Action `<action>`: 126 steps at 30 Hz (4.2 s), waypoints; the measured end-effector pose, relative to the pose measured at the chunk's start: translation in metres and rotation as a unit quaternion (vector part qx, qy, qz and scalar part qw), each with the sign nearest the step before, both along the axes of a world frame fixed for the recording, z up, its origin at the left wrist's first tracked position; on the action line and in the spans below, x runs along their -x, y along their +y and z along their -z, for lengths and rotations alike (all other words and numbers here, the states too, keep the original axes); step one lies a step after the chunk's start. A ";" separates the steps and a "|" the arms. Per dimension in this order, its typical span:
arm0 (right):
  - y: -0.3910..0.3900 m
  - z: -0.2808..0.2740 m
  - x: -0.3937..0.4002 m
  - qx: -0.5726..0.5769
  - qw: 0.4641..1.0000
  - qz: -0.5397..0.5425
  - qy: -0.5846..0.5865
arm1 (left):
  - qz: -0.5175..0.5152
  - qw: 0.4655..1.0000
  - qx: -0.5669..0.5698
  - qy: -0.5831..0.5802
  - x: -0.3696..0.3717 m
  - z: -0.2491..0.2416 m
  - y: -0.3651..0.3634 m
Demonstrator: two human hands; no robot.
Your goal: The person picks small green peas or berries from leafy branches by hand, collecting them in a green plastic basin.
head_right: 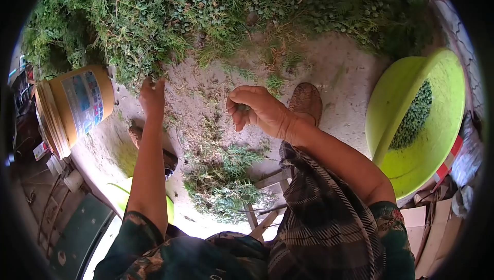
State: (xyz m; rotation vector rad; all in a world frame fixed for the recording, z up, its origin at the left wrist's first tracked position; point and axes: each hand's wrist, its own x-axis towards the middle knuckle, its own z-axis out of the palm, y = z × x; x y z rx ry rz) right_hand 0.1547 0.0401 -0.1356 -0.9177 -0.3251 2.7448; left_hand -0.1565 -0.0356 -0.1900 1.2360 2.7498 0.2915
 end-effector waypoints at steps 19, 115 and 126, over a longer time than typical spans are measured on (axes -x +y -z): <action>0.003 0.001 -0.003 0.010 1.000 0.008 -0.004 | -0.206 0.874 -0.133 -0.420 -0.017 -0.046 0.003; -0.019 0.003 -0.038 0.073 0.970 -0.232 0.005 | 0.103 0.766 0.163 -0.613 -0.170 -0.101 -0.025; 0.045 -0.101 -0.150 -0.243 0.967 0.023 -0.067 | -0.061 0.796 0.191 -0.571 -0.061 -0.086 -0.043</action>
